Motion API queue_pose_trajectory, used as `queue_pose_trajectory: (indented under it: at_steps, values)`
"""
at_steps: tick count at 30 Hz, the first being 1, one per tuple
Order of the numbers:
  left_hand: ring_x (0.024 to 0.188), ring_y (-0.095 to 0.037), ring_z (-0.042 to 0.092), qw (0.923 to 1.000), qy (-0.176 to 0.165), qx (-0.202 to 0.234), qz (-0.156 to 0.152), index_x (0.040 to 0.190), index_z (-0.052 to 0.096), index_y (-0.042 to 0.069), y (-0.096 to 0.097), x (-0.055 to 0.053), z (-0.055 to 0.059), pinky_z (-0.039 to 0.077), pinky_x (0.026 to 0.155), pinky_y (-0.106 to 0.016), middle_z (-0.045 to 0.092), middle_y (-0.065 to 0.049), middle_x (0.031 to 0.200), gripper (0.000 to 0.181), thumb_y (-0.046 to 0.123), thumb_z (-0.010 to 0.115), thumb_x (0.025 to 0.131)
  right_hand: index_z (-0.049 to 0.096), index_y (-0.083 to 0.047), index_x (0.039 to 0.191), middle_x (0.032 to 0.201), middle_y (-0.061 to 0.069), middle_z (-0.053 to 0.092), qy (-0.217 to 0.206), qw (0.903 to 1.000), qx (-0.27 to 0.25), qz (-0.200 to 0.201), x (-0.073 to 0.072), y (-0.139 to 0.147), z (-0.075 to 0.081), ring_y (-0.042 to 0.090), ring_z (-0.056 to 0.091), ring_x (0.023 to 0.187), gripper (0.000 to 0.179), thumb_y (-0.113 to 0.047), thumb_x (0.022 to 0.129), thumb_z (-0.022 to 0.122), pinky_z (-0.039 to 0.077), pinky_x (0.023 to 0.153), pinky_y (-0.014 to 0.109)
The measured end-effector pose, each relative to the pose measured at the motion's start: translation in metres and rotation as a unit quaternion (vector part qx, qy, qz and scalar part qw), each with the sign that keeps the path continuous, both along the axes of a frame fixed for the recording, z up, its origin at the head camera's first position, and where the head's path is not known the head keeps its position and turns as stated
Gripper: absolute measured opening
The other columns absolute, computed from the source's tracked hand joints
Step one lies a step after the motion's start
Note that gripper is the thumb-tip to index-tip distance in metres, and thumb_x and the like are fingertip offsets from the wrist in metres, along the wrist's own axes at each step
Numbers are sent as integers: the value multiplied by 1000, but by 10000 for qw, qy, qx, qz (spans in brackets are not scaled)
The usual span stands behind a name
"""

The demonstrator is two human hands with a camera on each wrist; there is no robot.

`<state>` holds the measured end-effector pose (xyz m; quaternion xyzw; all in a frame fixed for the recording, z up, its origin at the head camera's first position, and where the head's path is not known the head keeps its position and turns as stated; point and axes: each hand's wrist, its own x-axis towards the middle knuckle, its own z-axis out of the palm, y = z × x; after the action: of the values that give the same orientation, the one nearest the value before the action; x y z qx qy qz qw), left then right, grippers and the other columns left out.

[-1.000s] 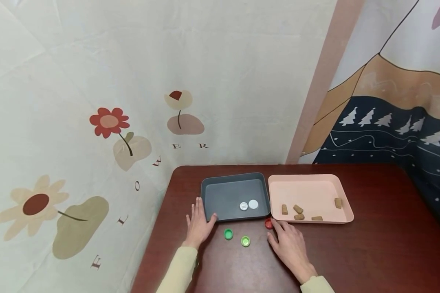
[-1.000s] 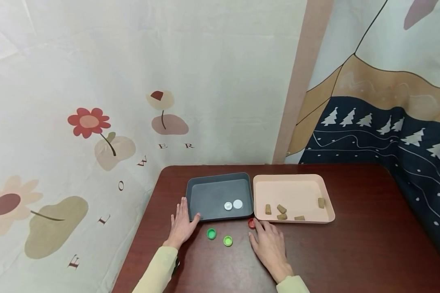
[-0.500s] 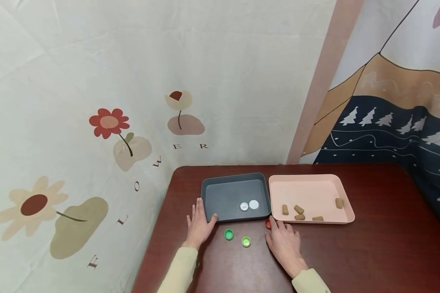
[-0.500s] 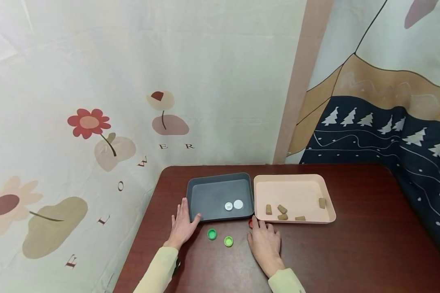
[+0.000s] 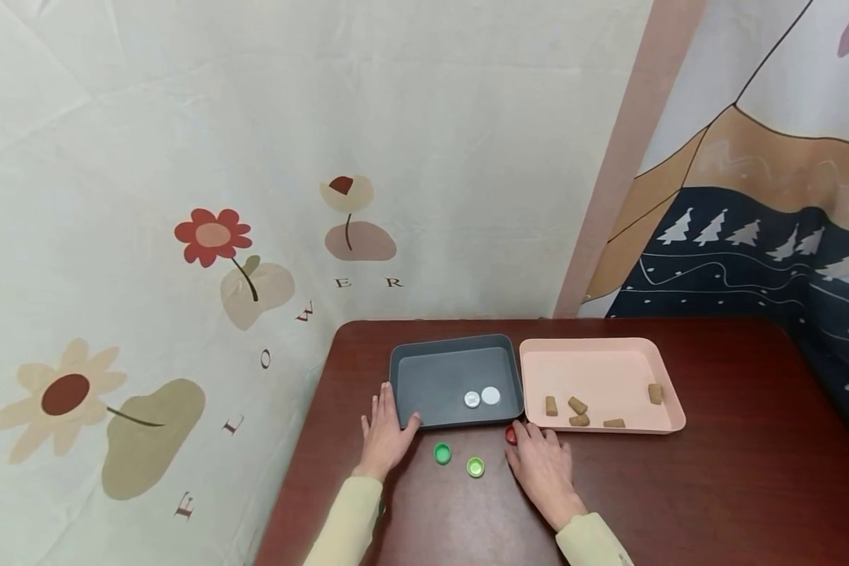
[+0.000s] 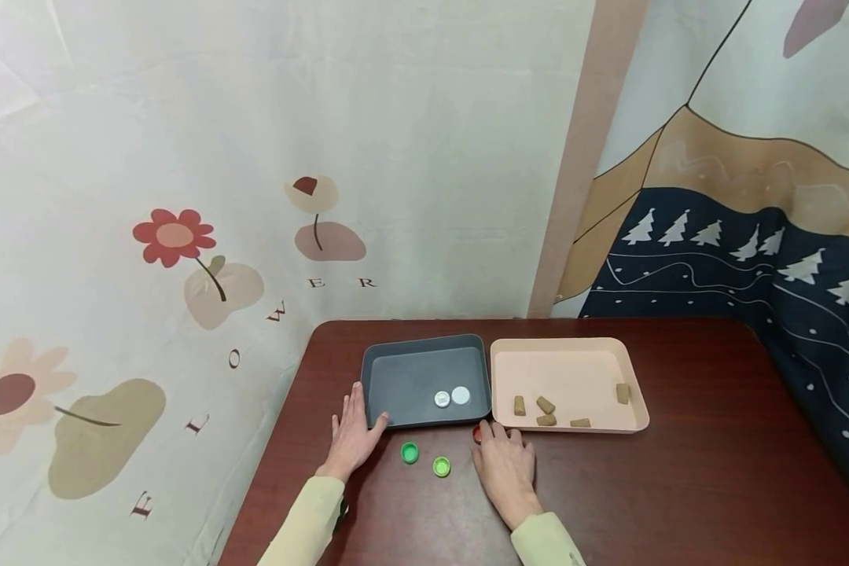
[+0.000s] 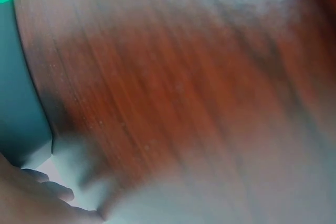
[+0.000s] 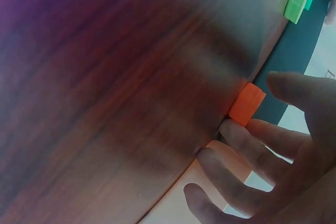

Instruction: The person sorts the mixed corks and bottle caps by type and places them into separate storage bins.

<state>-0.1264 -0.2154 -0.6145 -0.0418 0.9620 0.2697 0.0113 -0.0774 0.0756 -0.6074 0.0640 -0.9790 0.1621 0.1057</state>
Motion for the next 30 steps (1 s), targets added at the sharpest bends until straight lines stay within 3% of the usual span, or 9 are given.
queue_pose_trajectory:
  at_steps: [11, 22, 30]
  values:
    - [157, -41, 13, 10000, -6, 53, 14, 166, 9, 5, 0, 0, -2, 9, 118, -72, 13, -15, 173, 92, 48, 58, 101, 70, -13, 98, 95, 8, 68, 311, 9994, -108, 96, 0, -2, -5, 37, 64, 88, 23, -23, 84, 85, 49, 69, 55]
    - [156, -43, 15, 10000, 63, 51, 7, 166, 10, 4, 1, 1, -1, 10, 117, -73, 14, -17, 172, 92, 46, 59, 101, 73, -12, 105, 98, 7, 70, 368, 9984, -397, 182, 3, 1, -2, 35, 66, 94, 27, -20, 83, 87, 51, 74, 56]
    - [155, -45, 17, 9995, 297, 134, -26, 165, 12, 2, 1, 2, -4, 10, 116, -75, 18, -19, 171, 92, 46, 60, 100, 74, -12, 107, 100, 8, 72, 604, 9957, -667, 228, 5, 6, 0, 36, 68, 93, 33, -18, 79, 90, 53, 75, 57]
